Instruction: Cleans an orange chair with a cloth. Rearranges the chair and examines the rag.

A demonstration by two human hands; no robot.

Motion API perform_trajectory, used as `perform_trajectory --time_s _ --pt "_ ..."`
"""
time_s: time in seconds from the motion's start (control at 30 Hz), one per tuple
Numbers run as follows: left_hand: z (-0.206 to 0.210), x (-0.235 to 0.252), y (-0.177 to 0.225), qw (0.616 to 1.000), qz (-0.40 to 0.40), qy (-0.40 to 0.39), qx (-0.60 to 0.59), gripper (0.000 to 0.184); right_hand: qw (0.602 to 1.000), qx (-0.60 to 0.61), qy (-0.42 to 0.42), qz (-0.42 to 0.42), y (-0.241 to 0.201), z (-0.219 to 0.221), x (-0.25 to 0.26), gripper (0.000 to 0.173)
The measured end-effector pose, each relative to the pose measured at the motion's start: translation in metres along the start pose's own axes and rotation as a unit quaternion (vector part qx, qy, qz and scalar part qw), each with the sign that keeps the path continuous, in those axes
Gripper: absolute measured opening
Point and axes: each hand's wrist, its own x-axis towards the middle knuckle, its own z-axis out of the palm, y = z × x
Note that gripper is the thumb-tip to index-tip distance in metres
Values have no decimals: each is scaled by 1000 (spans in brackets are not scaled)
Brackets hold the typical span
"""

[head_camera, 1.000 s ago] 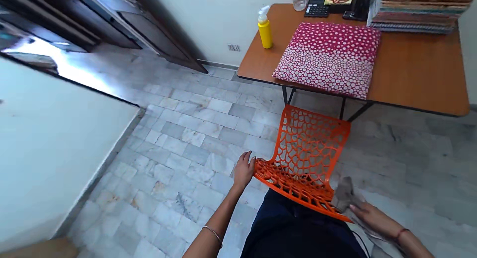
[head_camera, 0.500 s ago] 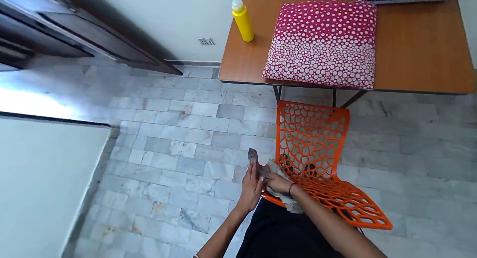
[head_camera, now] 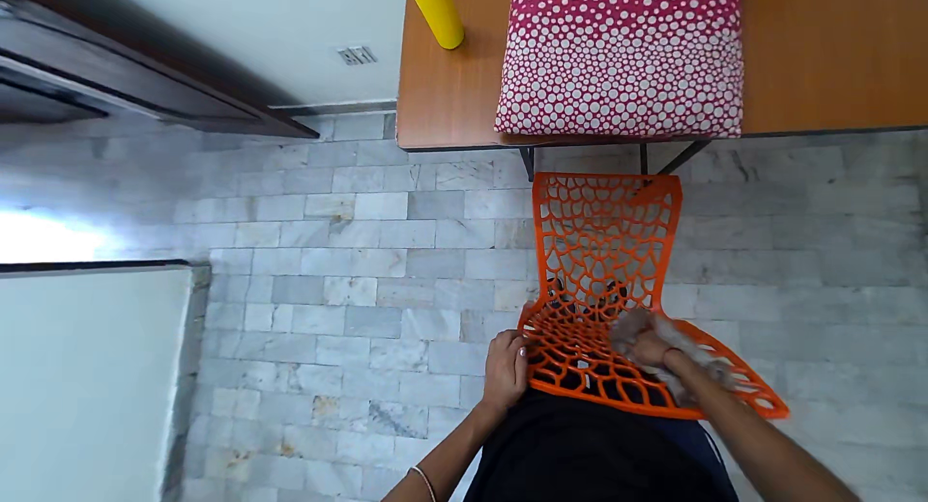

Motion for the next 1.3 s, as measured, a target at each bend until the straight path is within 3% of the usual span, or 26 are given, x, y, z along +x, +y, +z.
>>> perform_trajectory --time_s 0.1,0.23,0.3,0.4,0.57,0.67,0.77,0.83,0.93,1.13,1.23,1.3 --pt "4 -5 5 995 -32 80 54 55 989 45 -22 -137 -73 24 13 49" --pt "14 -10 4 981 -36 178 70 67 941 169 -42 -291 -154 37 8 42" --pt "15 -9 5 980 -42 180 78 71 922 193 -60 -329 -169 41 13 39" --pt "13 -11 8 982 -63 155 84 71 933 146 -56 -325 -153 39 30 42" --pt "9 -8 10 986 -86 122 71 70 987 12 -47 -155 -26 8 52 49" --pt "9 -10 10 988 -84 113 64 69 993 -106 -43 -23 56 -24 49 48" --pt "8 -10 9 989 -78 109 64 68 979 -146 4 142 89 -46 36 40" --pt "9 -10 10 989 -79 113 57 70 975 -112 31 187 89 -45 44 41" --pt "11 -12 9 989 -79 118 51 71 990 -56 -13 131 43 -24 62 43" --pt "12 -16 7 989 -91 118 22 76 994 25 -47 -95 -107 21 77 48" --pt "13 -16 5 988 -98 122 -1 78 967 149 -43 -203 -129 24 96 47" --pt "12 -16 5 988 -97 117 -8 78 966 124 -43 -224 -115 26 106 48"
